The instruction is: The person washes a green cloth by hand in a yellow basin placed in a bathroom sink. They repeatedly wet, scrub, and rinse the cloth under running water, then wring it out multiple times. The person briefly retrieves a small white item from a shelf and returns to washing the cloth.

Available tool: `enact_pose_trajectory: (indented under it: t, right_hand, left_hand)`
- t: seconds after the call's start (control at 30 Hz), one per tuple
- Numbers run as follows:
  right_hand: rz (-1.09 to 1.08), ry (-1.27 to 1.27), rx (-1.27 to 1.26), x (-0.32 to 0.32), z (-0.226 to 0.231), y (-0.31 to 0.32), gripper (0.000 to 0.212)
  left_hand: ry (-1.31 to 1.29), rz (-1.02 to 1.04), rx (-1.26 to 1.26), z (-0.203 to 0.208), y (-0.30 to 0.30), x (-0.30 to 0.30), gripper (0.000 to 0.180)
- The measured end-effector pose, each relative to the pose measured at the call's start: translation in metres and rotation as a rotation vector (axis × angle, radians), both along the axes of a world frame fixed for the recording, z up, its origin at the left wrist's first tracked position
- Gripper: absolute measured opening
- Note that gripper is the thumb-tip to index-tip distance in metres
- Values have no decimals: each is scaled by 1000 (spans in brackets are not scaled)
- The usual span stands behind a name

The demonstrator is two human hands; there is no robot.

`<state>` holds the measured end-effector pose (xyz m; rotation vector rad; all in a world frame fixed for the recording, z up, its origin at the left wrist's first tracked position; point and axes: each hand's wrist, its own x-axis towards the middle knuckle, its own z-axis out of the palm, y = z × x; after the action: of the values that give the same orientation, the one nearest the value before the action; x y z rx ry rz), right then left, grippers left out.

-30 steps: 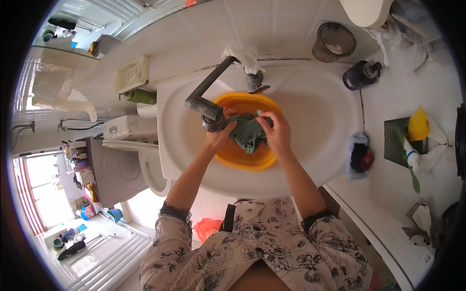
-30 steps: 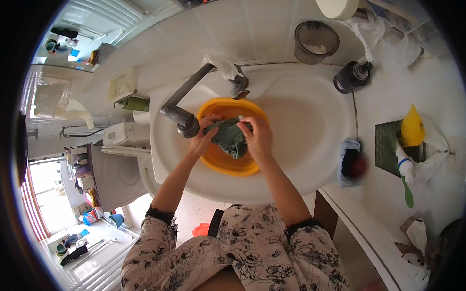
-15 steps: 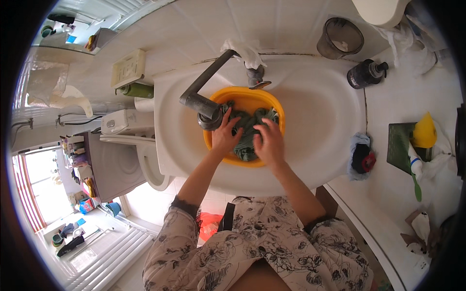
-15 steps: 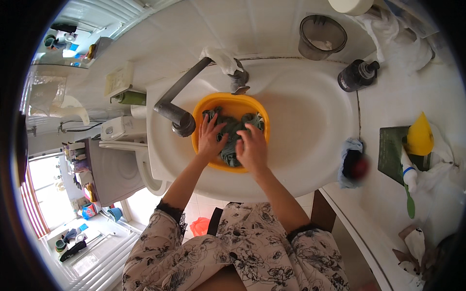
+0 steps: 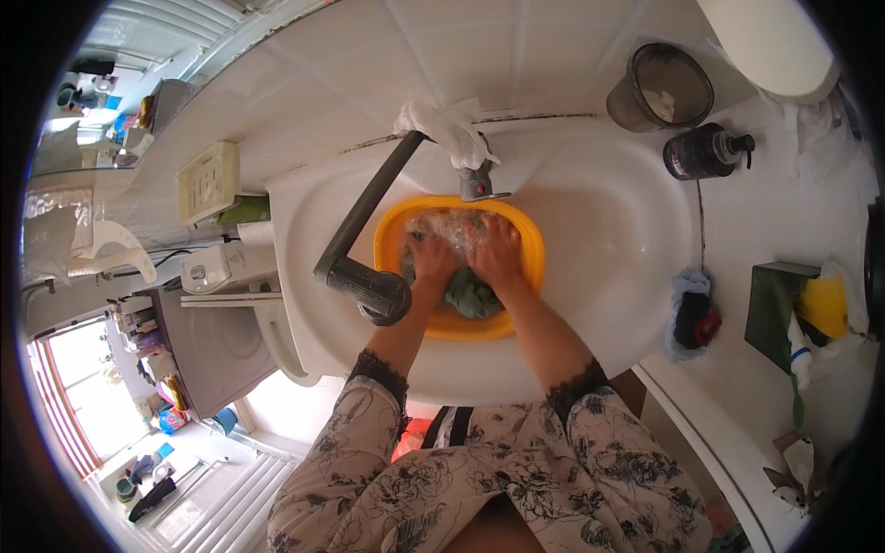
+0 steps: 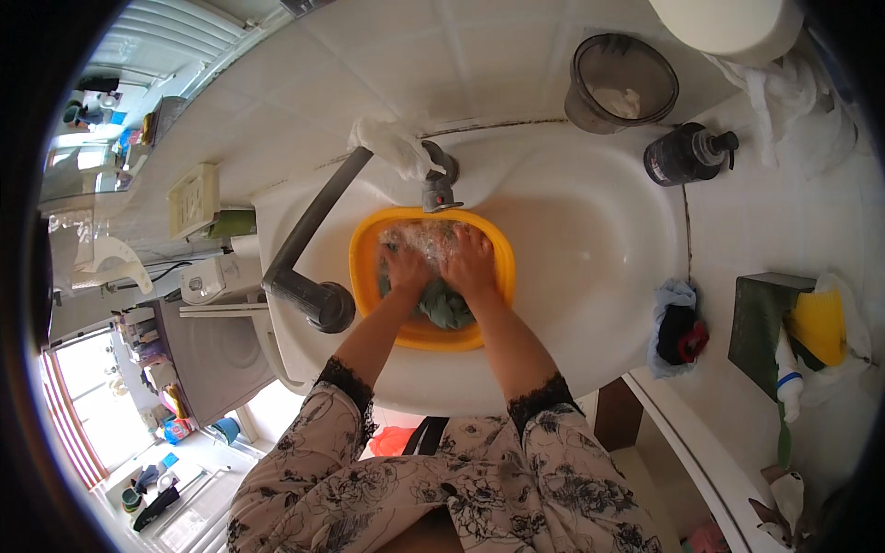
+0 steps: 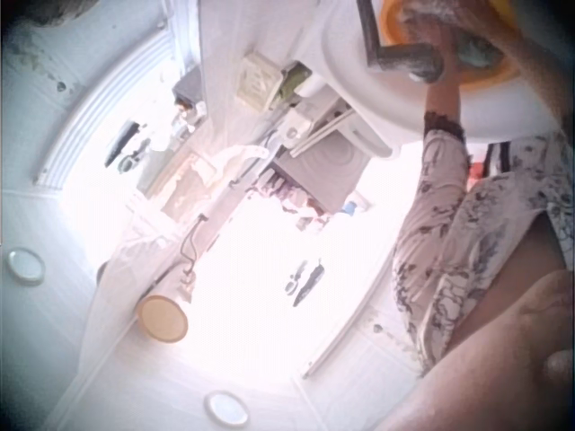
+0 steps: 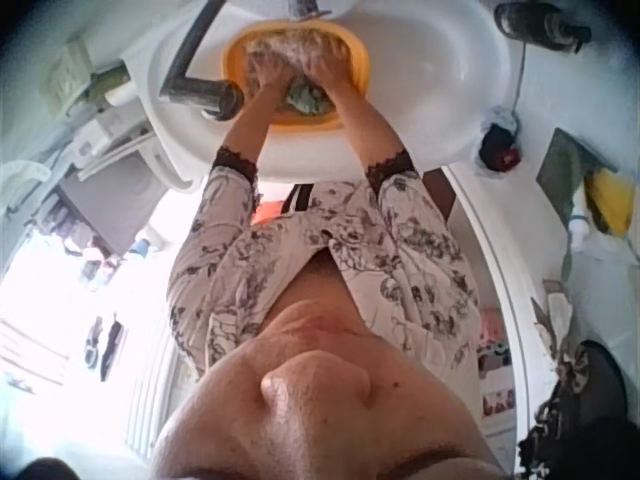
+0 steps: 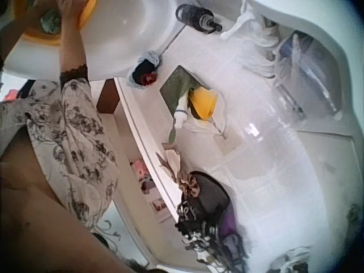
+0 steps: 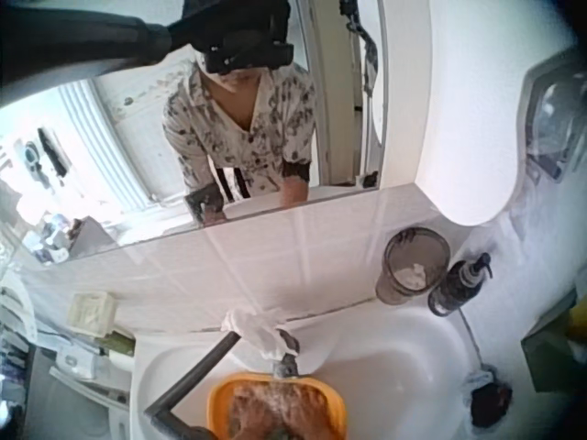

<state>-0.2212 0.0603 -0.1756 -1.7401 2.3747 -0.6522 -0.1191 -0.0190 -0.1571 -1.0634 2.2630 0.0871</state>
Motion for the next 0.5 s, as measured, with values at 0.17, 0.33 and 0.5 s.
enact_pose_trajectory:
  t: [0.17, 0.33, 0.5]
  right_hand:
    - [147, -150, -206, -15, 3, -18, 32]
    - [44, -400, -231, -37, 45, 3, 47]
    - [-6, -459, -99, -65, 123, 31, 44]
  left_hand:
    - [329, 83, -184, -33, 4, 27, 56]
    - [408, 276, 274, 47, 16, 17, 65]
    - [756, 385, 386, 81, 32, 37, 59]
